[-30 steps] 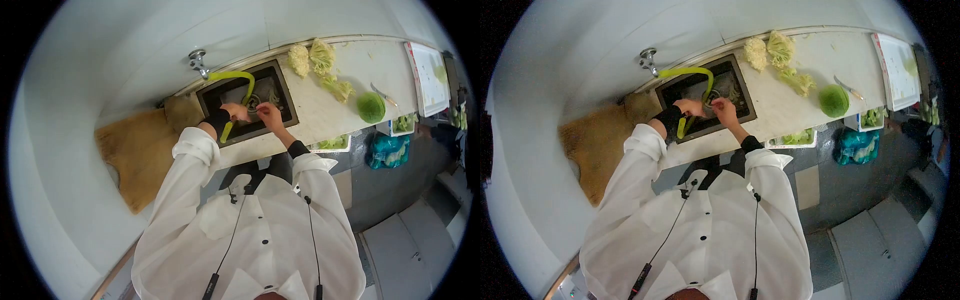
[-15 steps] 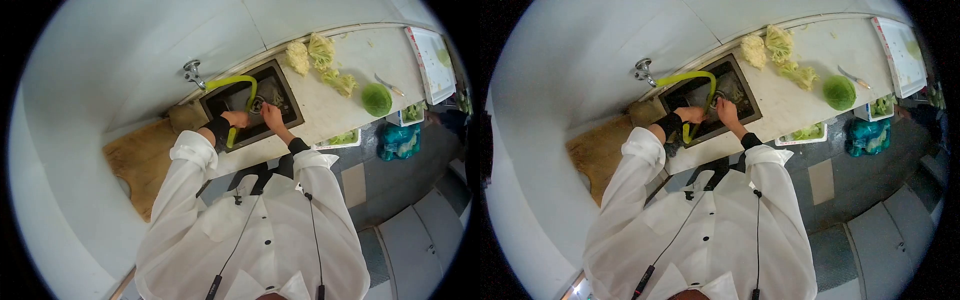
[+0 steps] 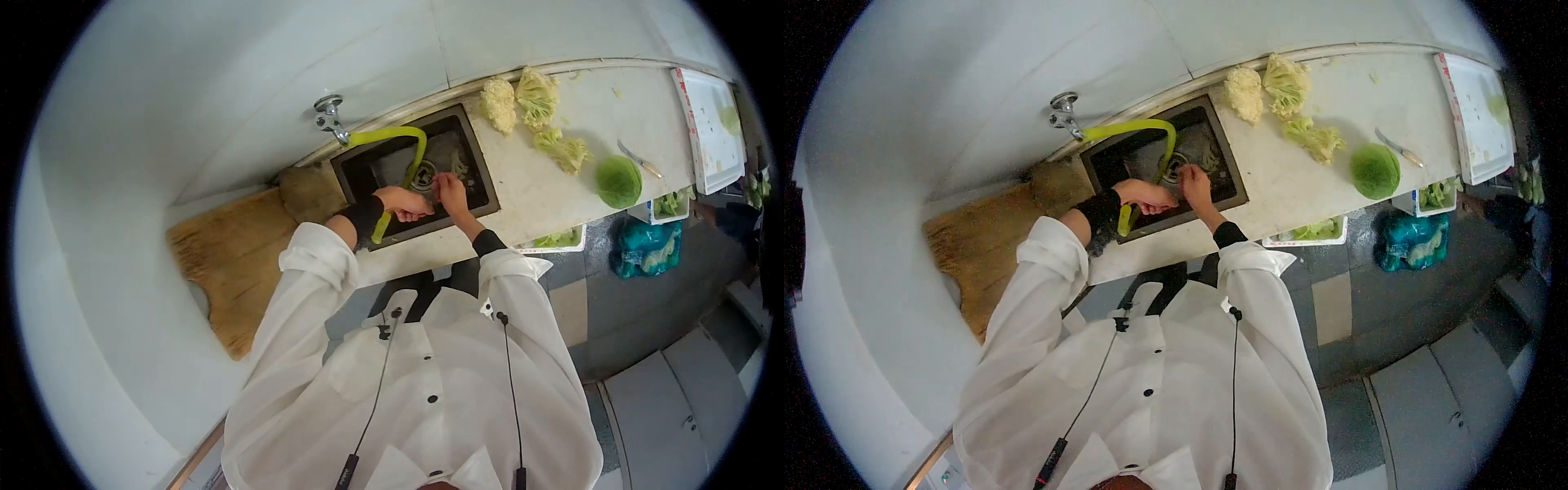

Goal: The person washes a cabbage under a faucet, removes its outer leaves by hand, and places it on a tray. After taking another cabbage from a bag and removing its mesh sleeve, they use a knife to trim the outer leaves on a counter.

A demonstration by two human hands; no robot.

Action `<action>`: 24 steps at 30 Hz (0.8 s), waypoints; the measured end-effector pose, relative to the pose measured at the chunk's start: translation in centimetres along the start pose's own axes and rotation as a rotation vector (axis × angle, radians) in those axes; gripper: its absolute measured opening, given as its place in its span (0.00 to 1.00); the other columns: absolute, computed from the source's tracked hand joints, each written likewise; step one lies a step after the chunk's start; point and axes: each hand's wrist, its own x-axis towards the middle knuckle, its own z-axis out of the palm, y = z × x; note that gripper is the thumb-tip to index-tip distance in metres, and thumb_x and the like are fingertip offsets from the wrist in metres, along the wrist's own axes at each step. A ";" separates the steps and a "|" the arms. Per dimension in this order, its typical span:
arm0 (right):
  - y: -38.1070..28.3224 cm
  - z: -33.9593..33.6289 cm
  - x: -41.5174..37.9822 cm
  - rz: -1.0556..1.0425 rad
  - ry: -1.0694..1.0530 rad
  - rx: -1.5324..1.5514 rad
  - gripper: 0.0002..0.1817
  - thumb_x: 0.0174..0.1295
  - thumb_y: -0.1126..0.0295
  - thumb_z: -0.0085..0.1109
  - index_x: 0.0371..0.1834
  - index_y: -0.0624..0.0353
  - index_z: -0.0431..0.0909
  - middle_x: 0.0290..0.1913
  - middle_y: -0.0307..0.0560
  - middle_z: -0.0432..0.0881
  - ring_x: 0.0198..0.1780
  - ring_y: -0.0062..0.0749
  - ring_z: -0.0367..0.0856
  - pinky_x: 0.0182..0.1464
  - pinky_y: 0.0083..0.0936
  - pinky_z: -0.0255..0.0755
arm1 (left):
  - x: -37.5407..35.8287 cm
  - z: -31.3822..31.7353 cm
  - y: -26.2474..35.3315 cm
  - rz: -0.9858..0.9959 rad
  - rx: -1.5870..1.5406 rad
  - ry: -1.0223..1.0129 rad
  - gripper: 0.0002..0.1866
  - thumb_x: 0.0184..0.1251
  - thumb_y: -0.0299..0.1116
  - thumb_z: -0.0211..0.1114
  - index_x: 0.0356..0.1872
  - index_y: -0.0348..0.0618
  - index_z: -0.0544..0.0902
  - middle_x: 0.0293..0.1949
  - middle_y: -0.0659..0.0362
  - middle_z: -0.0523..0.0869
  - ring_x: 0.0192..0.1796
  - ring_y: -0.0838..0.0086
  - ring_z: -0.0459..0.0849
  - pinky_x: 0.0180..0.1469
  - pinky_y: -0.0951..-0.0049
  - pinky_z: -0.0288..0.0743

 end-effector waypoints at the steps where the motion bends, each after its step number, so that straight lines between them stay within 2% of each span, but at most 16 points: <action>1: 0.2 0.0 0.0 0.003 0.004 -0.001 0.15 0.71 0.64 0.45 0.38 0.65 0.77 0.26 0.43 0.79 0.24 0.21 0.76 0.26 0.23 0.69 | -0.9 -0.6 1.1 -0.080 -0.015 -0.114 0.22 0.74 0.47 0.47 0.17 0.52 0.63 0.15 0.71 0.55 0.15 0.82 0.53 0.19 0.79 0.51; 2: 0.4 0.2 0.1 0.059 -0.041 0.020 0.15 0.71 0.64 0.45 0.38 0.64 0.77 0.26 0.43 0.80 0.25 0.22 0.76 0.26 0.23 0.69 | -1.9 -1.0 2.0 -0.162 -0.029 -0.227 0.21 0.74 0.44 0.47 0.17 0.53 0.61 0.15 0.73 0.55 0.14 0.84 0.53 0.17 0.80 0.49; 4: 2.2 1.2 0.7 0.109 -0.084 0.049 0.15 0.71 0.64 0.45 0.38 0.64 0.77 0.26 0.42 0.80 0.25 0.22 0.77 0.25 0.23 0.68 | -3.1 -2.1 2.1 -0.094 -0.072 -0.201 0.21 0.74 0.44 0.47 0.18 0.52 0.62 0.15 0.73 0.56 0.14 0.84 0.53 0.16 0.80 0.48; 6: 5.2 3.0 1.4 -0.029 -0.295 -0.176 0.16 0.71 0.62 0.45 0.38 0.63 0.78 0.25 0.41 0.79 0.23 0.22 0.75 0.25 0.23 0.69 | -5.2 -3.4 2.0 0.020 -0.206 -0.138 0.20 0.75 0.45 0.49 0.21 0.50 0.66 0.17 0.71 0.61 0.17 0.85 0.56 0.18 0.80 0.51; 7: 3.2 3.8 0.5 -0.033 -0.294 -0.172 0.16 0.71 0.62 0.45 0.38 0.63 0.78 0.25 0.41 0.79 0.23 0.22 0.75 0.25 0.23 0.69 | -6.3 -3.6 2.1 0.017 -0.203 -0.136 0.20 0.75 0.45 0.49 0.21 0.50 0.66 0.17 0.71 0.61 0.17 0.85 0.56 0.18 0.80 0.51; 9: -0.2 5.9 -1.4 0.402 -0.410 0.217 0.18 0.72 0.59 0.45 0.34 0.61 0.77 0.23 0.38 0.77 0.22 0.22 0.72 0.27 0.22 0.69 | -8.7 -3.9 2.5 0.163 -0.284 0.076 0.20 0.76 0.46 0.49 0.24 0.46 0.69 0.20 0.69 0.64 0.21 0.81 0.60 0.24 0.77 0.59; 10: -0.5 6.5 -1.4 0.394 -0.415 0.219 0.18 0.72 0.59 0.45 0.34 0.61 0.77 0.23 0.38 0.77 0.22 0.22 0.72 0.27 0.22 0.69 | -9.8 -4.1 2.4 0.188 -0.296 0.158 0.18 0.75 0.48 0.51 0.31 0.45 0.73 0.25 0.65 0.72 0.27 0.77 0.72 0.32 0.75 0.71; 11: -1.3 7.1 -1.4 0.421 -0.454 0.270 0.19 0.72 0.57 0.45 0.31 0.60 0.76 0.22 0.37 0.75 0.22 0.22 0.72 0.28 0.23 0.69 | -10.4 -3.9 2.1 0.187 -0.296 0.170 0.18 0.75 0.48 0.51 0.31 0.45 0.73 0.25 0.65 0.72 0.27 0.77 0.72 0.32 0.75 0.71; 13: -1.9 8.3 -0.8 0.434 -0.508 0.315 0.21 0.72 0.55 0.45 0.29 0.59 0.74 0.20 0.36 0.73 0.22 0.22 0.71 0.29 0.23 0.69 | -11.2 -3.6 0.8 0.307 -0.546 0.493 0.17 0.73 0.48 0.53 0.37 0.42 0.75 0.30 0.61 0.77 0.33 0.74 0.80 0.40 0.71 0.78; 14: -2.1 8.5 -0.3 0.271 -0.567 0.134 0.22 0.73 0.54 0.44 0.28 0.60 0.73 0.19 0.36 0.72 0.22 0.23 0.70 0.29 0.24 0.69 | -10.2 -3.7 -0.4 0.323 -0.588 0.654 0.15 0.69 0.46 0.56 0.39 0.43 0.75 0.33 0.59 0.80 0.37 0.71 0.82 0.40 0.70 0.78; 15: -2.2 8.6 -0.1 0.110 -0.618 -0.047 0.23 0.73 0.52 0.43 0.27 0.60 0.71 0.19 0.36 0.71 0.22 0.24 0.69 0.30 0.25 0.70 | -10.1 -3.1 -0.7 0.331 -0.593 0.667 0.15 0.69 0.46 0.56 0.39 0.43 0.75 0.33 0.59 0.80 0.37 0.71 0.82 0.40 0.70 0.78; 16: -2.3 8.5 0.1 -0.113 -0.593 -0.250 0.20 0.73 0.56 0.43 0.32 0.62 0.71 0.18 0.45 0.73 0.19 0.38 0.73 0.28 0.36 0.70 | -9.9 -2.5 -0.7 0.381 -0.764 0.810 0.15 0.68 0.44 0.56 0.40 0.42 0.76 0.33 0.59 0.80 0.38 0.70 0.83 0.40 0.70 0.77; 17: -2.3 7.8 0.3 -0.122 -0.598 -0.267 0.20 0.73 0.56 0.43 0.32 0.62 0.71 0.18 0.45 0.73 0.19 0.38 0.73 0.28 0.36 0.70 | -9.7 -2.1 -0.7 0.433 -0.941 0.947 0.14 0.68 0.43 0.56 0.41 0.42 0.76 0.34 0.59 0.80 0.40 0.70 0.84 0.41 0.69 0.77; 18: -4.5 6.6 -0.5 -0.239 -0.426 -0.444 0.18 0.73 0.58 0.43 0.33 0.62 0.70 0.19 0.51 0.72 0.24 0.46 0.75 0.30 0.41 0.70 | -9.2 -2.2 -1.3 0.436 -1.033 0.919 0.16 0.71 0.42 0.55 0.49 0.39 0.77 0.40 0.56 0.82 0.43 0.69 0.84 0.45 0.67 0.78; 19: -7.3 5.6 -0.9 -0.363 -0.245 -0.614 0.17 0.73 0.60 0.43 0.33 0.62 0.69 0.19 0.56 0.72 0.28 0.54 0.76 0.31 0.45 0.70 | -9.1 -2.1 -1.2 0.458 -1.042 0.924 0.16 0.71 0.42 0.55 0.49 0.39 0.77 0.40 0.56 0.82 0.43 0.69 0.84 0.45 0.67 0.78; 24: -23.2 3.6 -2.3 -0.768 -0.161 -0.562 0.14 0.72 0.61 0.44 0.37 0.62 0.68 0.24 0.60 0.77 0.31 0.62 0.77 0.31 0.50 0.70 | -8.5 -1.0 -0.4 0.581 -1.139 0.851 0.16 0.71 0.44 0.55 0.47 0.42 0.79 0.40 0.58 0.84 0.44 0.71 0.83 0.46 0.69 0.76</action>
